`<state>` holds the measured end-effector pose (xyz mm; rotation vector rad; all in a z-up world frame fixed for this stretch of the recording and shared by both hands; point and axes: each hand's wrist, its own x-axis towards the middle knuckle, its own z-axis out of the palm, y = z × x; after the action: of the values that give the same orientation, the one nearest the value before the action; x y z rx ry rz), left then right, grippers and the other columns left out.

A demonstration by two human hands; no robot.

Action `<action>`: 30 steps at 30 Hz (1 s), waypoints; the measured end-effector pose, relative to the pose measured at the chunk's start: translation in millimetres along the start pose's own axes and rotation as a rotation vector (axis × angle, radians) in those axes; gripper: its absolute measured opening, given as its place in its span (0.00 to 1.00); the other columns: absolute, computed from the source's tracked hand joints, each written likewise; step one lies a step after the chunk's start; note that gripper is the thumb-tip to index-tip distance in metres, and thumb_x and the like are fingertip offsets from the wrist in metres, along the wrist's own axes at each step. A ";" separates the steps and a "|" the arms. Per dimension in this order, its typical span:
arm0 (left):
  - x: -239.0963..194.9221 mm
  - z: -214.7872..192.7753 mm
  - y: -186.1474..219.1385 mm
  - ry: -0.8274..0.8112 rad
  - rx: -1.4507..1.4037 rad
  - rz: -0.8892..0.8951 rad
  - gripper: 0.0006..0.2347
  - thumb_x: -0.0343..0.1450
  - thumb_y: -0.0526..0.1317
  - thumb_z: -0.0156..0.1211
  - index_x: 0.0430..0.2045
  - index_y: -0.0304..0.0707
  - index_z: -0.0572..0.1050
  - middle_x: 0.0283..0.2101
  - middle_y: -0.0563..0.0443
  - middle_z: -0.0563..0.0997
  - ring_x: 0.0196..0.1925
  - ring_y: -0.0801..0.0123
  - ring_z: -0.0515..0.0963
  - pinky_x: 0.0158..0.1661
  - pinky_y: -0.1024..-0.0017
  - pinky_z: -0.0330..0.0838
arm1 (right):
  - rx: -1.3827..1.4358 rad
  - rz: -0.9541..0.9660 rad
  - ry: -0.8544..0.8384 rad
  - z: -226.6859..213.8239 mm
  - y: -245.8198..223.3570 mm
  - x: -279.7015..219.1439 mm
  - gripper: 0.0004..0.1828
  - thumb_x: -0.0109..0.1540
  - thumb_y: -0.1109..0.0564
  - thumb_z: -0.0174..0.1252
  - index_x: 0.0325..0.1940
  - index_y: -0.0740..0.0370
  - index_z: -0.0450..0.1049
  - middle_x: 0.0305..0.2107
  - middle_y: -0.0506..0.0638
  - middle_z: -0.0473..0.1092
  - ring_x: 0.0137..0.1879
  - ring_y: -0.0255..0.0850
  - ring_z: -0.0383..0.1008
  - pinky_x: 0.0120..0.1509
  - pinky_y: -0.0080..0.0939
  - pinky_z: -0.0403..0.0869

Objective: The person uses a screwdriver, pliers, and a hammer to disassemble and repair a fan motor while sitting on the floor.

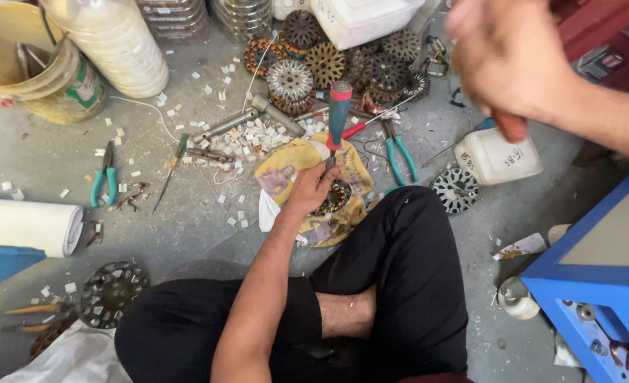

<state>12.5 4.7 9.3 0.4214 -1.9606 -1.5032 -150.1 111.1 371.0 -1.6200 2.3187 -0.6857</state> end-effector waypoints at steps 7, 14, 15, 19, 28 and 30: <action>-4.3 3.1 0.6 0.005 0.019 0.016 0.12 0.78 0.44 0.53 0.35 0.37 0.81 0.36 0.48 0.87 0.40 0.59 0.87 0.43 0.65 0.77 | 0.119 0.071 0.100 -1.9 -9.3 5.3 0.22 0.74 0.44 0.40 0.37 0.63 0.64 0.17 0.54 0.65 0.19 0.40 0.68 0.19 0.41 0.68; 1.6 2.5 0.1 0.018 0.003 0.020 0.12 0.77 0.44 0.53 0.38 0.36 0.80 0.34 0.48 0.87 0.39 0.60 0.88 0.43 0.67 0.78 | 0.084 0.204 -0.155 -14.0 -4.0 9.3 0.23 0.75 0.45 0.43 0.35 0.65 0.64 0.17 0.50 0.63 0.16 0.40 0.60 0.17 0.43 0.64; -2.7 8.5 -2.4 0.002 0.004 0.001 0.12 0.77 0.44 0.53 0.38 0.36 0.81 0.34 0.48 0.87 0.39 0.61 0.88 0.42 0.67 0.78 | 0.090 0.246 -0.224 -8.5 3.2 4.0 0.23 0.75 0.45 0.44 0.35 0.66 0.64 0.17 0.50 0.63 0.16 0.40 0.59 0.17 0.43 0.64; -1.5 -7.7 -0.5 -0.009 0.031 0.012 0.11 0.77 0.42 0.52 0.43 0.36 0.80 0.35 0.49 0.87 0.40 0.62 0.87 0.43 0.68 0.77 | 0.138 0.333 -0.450 19.2 11.9 -3.7 0.22 0.73 0.46 0.49 0.35 0.67 0.64 0.17 0.52 0.62 0.15 0.39 0.57 0.16 0.45 0.62; -4.3 -4.7 -0.8 -0.040 0.052 -0.046 0.11 0.77 0.44 0.55 0.38 0.39 0.83 0.38 0.50 0.87 0.42 0.62 0.87 0.44 0.67 0.78 | -0.120 0.288 -0.247 16.2 -13.9 -5.7 0.25 0.73 0.44 0.47 0.33 0.68 0.65 0.15 0.56 0.64 0.16 0.43 0.65 0.21 0.43 0.68; 2.9 -5.6 3.3 -0.036 0.064 -0.005 0.11 0.77 0.45 0.56 0.38 0.40 0.83 0.38 0.49 0.87 0.43 0.61 0.87 0.45 0.67 0.77 | -0.264 0.353 -0.377 9.7 -15.8 -7.3 0.25 0.71 0.43 0.48 0.32 0.68 0.67 0.14 0.59 0.66 0.16 0.45 0.65 0.20 0.46 0.67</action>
<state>14.4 -0.2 14.1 0.4298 -2.0414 -1.4635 -130.2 111.1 369.9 -1.2423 2.3807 0.0044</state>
